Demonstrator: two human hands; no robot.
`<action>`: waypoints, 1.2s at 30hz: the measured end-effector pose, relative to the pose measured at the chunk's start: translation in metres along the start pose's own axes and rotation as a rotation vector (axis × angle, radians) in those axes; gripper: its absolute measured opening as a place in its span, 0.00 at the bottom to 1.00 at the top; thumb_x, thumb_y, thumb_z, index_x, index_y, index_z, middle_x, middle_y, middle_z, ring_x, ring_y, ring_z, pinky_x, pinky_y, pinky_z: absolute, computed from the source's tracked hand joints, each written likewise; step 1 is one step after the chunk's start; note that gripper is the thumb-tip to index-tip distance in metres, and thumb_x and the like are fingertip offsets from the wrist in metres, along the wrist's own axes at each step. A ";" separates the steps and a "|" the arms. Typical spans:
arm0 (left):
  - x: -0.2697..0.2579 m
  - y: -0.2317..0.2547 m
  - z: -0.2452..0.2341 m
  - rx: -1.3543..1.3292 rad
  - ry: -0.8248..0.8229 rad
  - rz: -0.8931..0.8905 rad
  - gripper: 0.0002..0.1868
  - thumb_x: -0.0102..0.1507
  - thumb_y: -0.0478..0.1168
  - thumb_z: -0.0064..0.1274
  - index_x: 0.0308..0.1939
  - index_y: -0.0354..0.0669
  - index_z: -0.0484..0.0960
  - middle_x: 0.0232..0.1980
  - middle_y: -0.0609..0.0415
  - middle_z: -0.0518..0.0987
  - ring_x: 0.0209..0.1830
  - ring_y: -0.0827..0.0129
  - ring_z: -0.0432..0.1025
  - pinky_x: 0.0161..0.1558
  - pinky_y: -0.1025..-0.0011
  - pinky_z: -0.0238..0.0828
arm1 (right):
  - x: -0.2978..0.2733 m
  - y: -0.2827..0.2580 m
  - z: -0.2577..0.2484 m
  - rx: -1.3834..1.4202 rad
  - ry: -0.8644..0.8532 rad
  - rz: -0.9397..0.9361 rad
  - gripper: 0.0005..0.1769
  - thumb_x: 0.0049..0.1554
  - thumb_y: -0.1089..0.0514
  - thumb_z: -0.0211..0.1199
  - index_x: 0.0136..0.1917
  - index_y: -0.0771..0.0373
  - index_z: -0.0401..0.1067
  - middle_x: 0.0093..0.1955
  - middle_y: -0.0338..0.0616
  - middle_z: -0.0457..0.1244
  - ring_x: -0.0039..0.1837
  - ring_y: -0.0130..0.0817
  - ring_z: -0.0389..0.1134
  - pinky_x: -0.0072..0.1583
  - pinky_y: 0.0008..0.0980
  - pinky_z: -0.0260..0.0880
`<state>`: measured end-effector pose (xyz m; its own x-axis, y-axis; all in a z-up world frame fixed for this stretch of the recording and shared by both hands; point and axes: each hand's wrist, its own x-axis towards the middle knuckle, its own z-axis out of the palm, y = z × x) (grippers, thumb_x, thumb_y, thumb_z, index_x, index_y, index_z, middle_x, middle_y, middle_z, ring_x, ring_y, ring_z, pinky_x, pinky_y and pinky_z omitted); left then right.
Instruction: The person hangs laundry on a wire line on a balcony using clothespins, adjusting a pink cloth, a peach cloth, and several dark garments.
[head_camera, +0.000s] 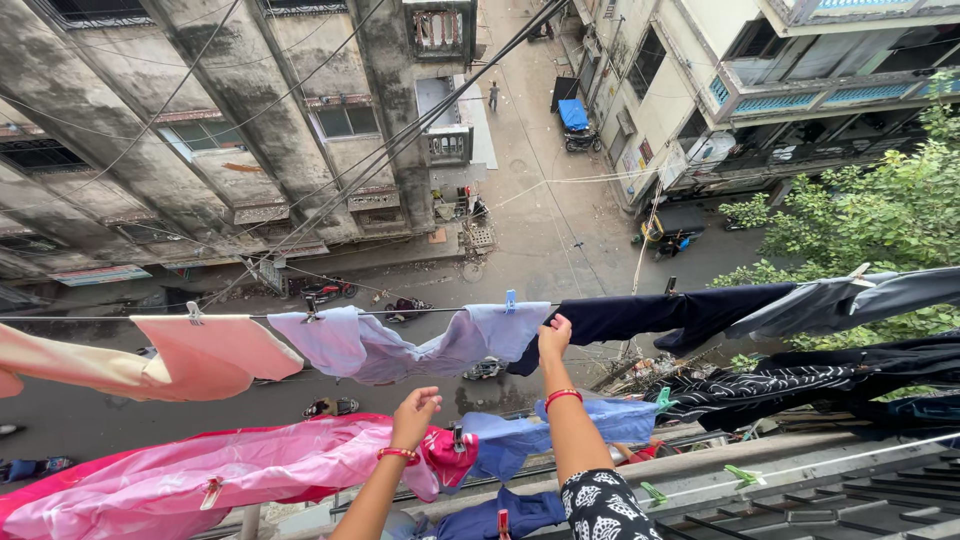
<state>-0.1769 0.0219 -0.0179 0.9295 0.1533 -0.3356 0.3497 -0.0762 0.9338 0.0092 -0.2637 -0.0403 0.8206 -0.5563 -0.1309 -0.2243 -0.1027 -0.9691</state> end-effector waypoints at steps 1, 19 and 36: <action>0.005 0.001 0.006 0.020 -0.009 -0.016 0.18 0.64 0.39 0.54 0.58 0.39 0.82 0.47 0.53 0.87 0.42 0.76 0.80 0.41 0.76 0.74 | 0.004 0.011 -0.003 0.051 -0.157 0.051 0.49 0.43 0.70 0.64 0.77 0.60 0.56 0.75 0.52 0.55 0.73 0.43 0.58 0.71 0.41 0.60; 0.073 -0.012 0.114 0.123 -0.148 -0.062 0.52 0.58 0.48 0.76 0.73 0.33 0.56 0.70 0.37 0.65 0.67 0.59 0.63 0.64 0.65 0.61 | -0.073 -0.006 -0.095 0.387 -0.876 0.496 0.27 0.51 0.56 0.71 0.63 0.62 0.70 0.55 0.38 0.72 0.57 0.32 0.72 0.59 0.41 0.73; 0.050 0.034 0.100 0.603 -0.362 -0.274 0.34 0.52 0.43 0.70 0.62 0.46 0.78 0.50 0.50 0.85 0.45 0.63 0.82 0.50 0.66 0.77 | -0.090 -0.009 -0.082 -0.510 -0.536 -0.830 0.26 0.49 0.70 0.55 0.61 0.56 0.74 0.63 0.47 0.66 0.63 0.50 0.66 0.64 0.44 0.66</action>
<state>-0.1064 -0.0715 -0.0156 0.7444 -0.0808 -0.6628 0.4808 -0.6239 0.6161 -0.1056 -0.2806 -0.0029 0.9097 0.2580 0.3255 0.4109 -0.6731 -0.6149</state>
